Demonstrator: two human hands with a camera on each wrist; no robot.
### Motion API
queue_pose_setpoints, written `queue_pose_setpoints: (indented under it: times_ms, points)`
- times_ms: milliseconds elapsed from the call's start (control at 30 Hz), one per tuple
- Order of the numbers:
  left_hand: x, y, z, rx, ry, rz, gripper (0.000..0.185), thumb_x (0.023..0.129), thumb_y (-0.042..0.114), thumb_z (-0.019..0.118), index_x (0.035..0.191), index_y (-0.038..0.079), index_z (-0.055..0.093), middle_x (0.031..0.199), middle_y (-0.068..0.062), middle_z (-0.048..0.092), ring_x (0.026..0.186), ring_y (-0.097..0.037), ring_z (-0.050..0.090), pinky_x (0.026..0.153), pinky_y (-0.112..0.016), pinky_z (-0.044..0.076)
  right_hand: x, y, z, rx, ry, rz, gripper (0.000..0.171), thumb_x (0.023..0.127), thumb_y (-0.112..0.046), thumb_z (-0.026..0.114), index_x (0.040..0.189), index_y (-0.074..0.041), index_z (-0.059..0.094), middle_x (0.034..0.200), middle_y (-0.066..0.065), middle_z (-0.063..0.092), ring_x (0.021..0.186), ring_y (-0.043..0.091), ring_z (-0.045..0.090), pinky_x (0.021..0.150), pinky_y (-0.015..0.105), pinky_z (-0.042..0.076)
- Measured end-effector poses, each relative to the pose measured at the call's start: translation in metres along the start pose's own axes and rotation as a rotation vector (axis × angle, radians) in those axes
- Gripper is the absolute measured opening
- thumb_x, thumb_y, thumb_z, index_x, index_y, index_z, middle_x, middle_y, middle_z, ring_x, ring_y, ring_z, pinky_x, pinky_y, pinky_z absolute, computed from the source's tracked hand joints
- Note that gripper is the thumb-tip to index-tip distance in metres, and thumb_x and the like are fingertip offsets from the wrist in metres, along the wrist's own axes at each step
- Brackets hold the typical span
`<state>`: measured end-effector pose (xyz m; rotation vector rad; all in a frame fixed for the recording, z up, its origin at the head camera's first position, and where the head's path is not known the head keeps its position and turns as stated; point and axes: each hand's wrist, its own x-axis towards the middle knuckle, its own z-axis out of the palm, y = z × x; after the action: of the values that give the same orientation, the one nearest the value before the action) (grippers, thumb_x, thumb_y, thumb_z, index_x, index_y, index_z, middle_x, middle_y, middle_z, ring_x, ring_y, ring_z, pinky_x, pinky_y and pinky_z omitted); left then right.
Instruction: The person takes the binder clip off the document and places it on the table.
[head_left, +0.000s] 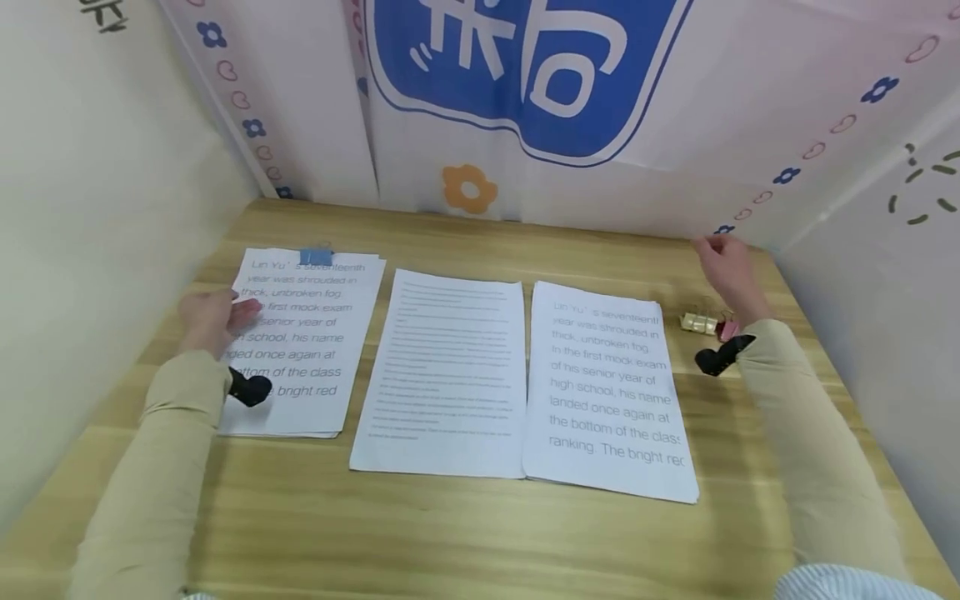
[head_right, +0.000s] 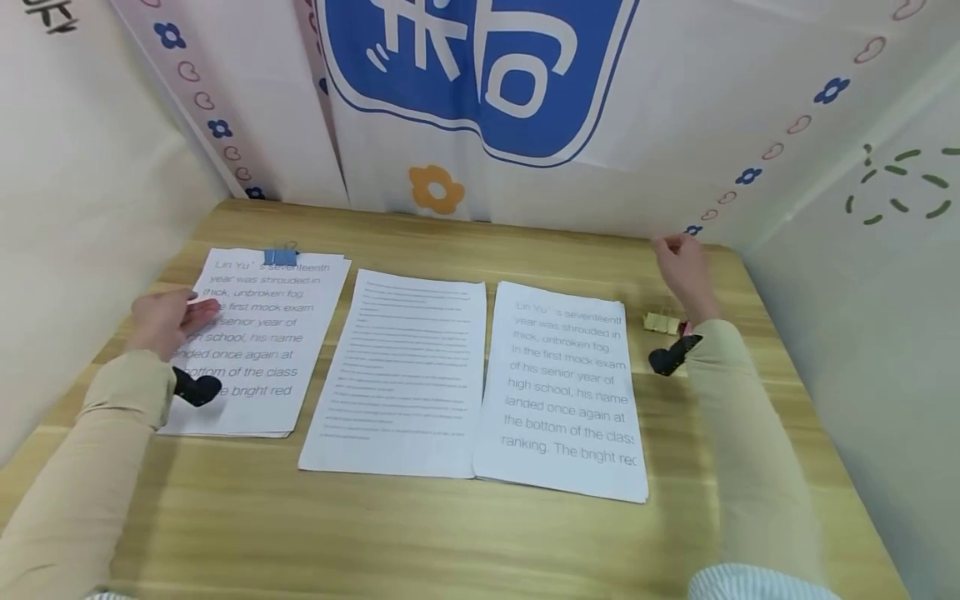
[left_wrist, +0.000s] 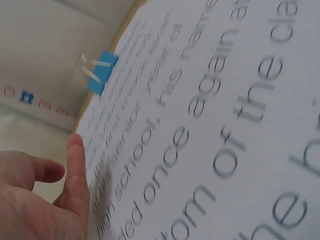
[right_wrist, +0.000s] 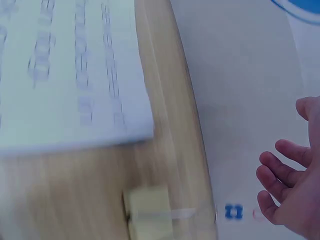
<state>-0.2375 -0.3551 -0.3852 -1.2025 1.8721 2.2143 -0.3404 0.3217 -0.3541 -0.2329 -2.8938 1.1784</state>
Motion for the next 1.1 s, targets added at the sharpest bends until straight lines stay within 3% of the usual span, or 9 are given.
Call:
queue_pose_setpoints:
  times_ms: [67, 167, 267, 367, 500, 600, 800, 967, 1100]
  points:
    - [0.002, -0.002, -0.006, -0.029, -0.002, -0.020, 0.035, 0.098, 0.013, 0.041, 0.133, 0.012, 0.039, 0.060, 0.001, 0.062, 0.058, -0.008, 0.067, 0.068, -0.018, 0.059, 0.003, -0.013, 0.009, 0.015, -0.043, -0.011, 0.077, 0.095, -0.059, 0.029, 0.143, 0.000, 0.032, 0.138, 0.023, 0.041, 0.122, 0.034, 0.041, 0.103, 0.050, 0.040]
    - [0.003, -0.004, -0.011, -0.051, -0.016, -0.020, 0.019, 0.098, 0.013, 0.042, 0.116, 0.010, 0.043, 0.060, -0.001, 0.065, 0.059, -0.010, 0.069, 0.071, -0.019, 0.060, 0.006, -0.034, 0.027, 0.014, -0.084, -0.034, 0.076, 0.095, -0.059, 0.029, 0.143, 0.000, 0.032, 0.139, 0.022, 0.041, 0.124, 0.034, 0.040, 0.104, 0.050, 0.040]
    - [0.002, -0.004, -0.013, -0.040, -0.054, -0.018, 0.034, 0.098, 0.013, 0.042, 0.132, 0.011, 0.040, 0.061, -0.002, 0.067, 0.063, -0.011, 0.070, 0.075, -0.021, 0.059, 0.009, -0.055, 0.046, 0.025, -0.117, -0.079, 0.071, 0.097, -0.054, 0.032, 0.141, 0.002, 0.035, 0.137, 0.022, 0.043, 0.121, 0.032, 0.042, 0.103, 0.048, 0.041]
    - [0.001, -0.002, -0.014, -0.045, -0.069, -0.027, 0.050, 0.098, 0.012, 0.042, 0.145, 0.005, 0.026, 0.061, -0.003, 0.068, 0.064, -0.013, 0.071, 0.078, -0.023, 0.059, 0.012, -0.077, 0.068, 0.031, -0.143, -0.126, 0.066, 0.098, -0.050, 0.035, 0.137, 0.003, 0.038, 0.133, 0.022, 0.045, 0.118, 0.031, 0.044, 0.101, 0.045, 0.042]
    - [0.001, -0.002, -0.014, -0.069, -0.046, -0.033, 0.058, 0.096, 0.006, 0.044, 0.147, 0.001, 0.018, 0.058, -0.003, 0.067, 0.062, -0.012, 0.071, 0.077, -0.022, 0.058, 0.012, -0.102, 0.094, 0.031, -0.168, -0.193, 0.061, 0.098, -0.046, 0.038, 0.133, 0.004, 0.042, 0.128, 0.021, 0.048, 0.114, 0.030, 0.046, 0.098, 0.043, 0.044]
    - [0.001, -0.003, -0.012, -0.071, -0.011, -0.024, 0.058, 0.093, 0.002, 0.048, 0.145, 0.001, 0.023, 0.058, -0.001, 0.066, 0.061, -0.011, 0.070, 0.077, -0.020, 0.058, 0.011, -0.115, 0.107, 0.028, -0.178, -0.232, 0.056, 0.099, -0.042, 0.040, 0.132, 0.003, 0.044, 0.126, 0.020, 0.050, 0.111, 0.029, 0.047, 0.095, 0.041, 0.045]
    - [0.006, -0.008, -0.008, -0.037, 0.051, 0.003, 0.032, 0.090, 0.002, 0.054, 0.120, 0.005, 0.044, 0.059, 0.002, 0.066, 0.062, -0.007, 0.069, 0.076, -0.018, 0.058, 0.010, -0.119, 0.117, 0.038, -0.167, -0.266, 0.048, 0.099, -0.034, 0.044, 0.129, 0.004, 0.047, 0.122, 0.021, 0.052, 0.108, 0.030, 0.049, 0.093, 0.041, 0.046]
    - [0.009, -0.010, -0.008, 0.013, 0.077, 0.033, 0.050, 0.092, 0.004, 0.053, 0.139, 0.002, 0.034, 0.058, 0.006, 0.064, 0.062, -0.004, 0.068, 0.074, -0.016, 0.058, 0.011, -0.114, 0.118, 0.027, -0.159, -0.266, 0.050, 0.099, -0.036, 0.044, 0.129, 0.004, 0.046, 0.123, 0.021, 0.052, 0.109, 0.031, 0.048, 0.095, 0.043, 0.045]
    - [0.011, -0.014, -0.008, 0.027, 0.095, 0.055, 0.053, 0.093, 0.004, 0.053, 0.141, -0.002, 0.031, 0.057, 0.007, 0.064, 0.061, -0.003, 0.068, 0.072, -0.015, 0.058, 0.012, -0.114, 0.121, 0.010, -0.188, -0.265, 0.052, 0.099, -0.039, 0.043, 0.131, 0.002, 0.046, 0.124, 0.020, 0.051, 0.109, 0.030, 0.048, 0.093, 0.042, 0.045]
